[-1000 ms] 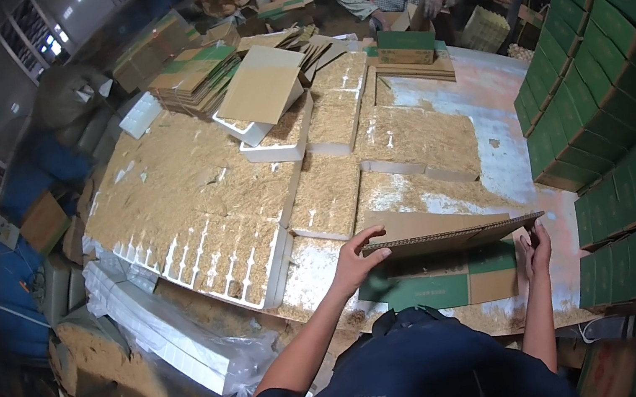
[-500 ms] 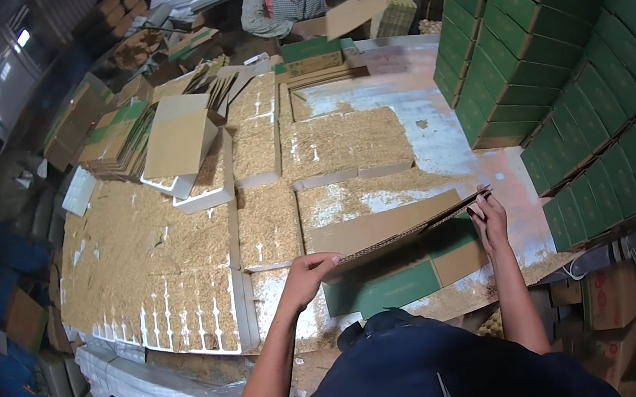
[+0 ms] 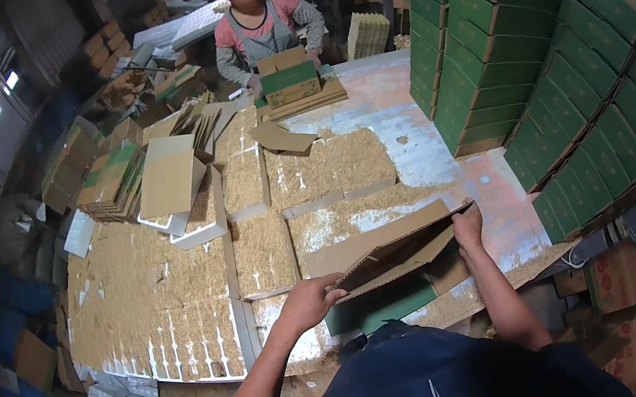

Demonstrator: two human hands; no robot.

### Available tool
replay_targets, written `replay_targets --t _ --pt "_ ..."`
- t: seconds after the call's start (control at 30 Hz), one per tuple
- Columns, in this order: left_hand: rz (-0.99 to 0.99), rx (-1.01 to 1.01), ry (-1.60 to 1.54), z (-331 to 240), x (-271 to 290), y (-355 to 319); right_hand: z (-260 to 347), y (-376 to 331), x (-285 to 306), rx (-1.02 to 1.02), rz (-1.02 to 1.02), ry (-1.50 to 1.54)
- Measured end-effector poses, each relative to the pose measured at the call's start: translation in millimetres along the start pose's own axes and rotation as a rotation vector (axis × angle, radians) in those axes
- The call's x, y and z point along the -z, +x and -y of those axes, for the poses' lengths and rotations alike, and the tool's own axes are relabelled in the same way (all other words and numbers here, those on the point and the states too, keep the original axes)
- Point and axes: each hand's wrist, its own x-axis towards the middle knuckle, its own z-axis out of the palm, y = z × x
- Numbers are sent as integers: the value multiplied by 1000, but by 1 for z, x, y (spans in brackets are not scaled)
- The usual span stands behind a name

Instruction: The person folds flat cardboard sheets into boxes, places filled foam trays and cardboard inserts into them, bundles stacks of flat cardboard with plastic strapping using scissors, and assembles additional boxes.

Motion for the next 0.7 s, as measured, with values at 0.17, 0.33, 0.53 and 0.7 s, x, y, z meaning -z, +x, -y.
replay_targets --t 0.17,0.33,0.53,0.7 --pt "-214 53 1 7 21 -1 59 -5 30 -43 644 -15" --pt "-155 188 167 -33 24 20 72 -32 2 258 784 -511" --pt "-180 150 492 3 -60 48 68 -73 -38 17 720 -285" --pt "117 55 526 -22 -65 43 19 -83 -48 92 601 -84"
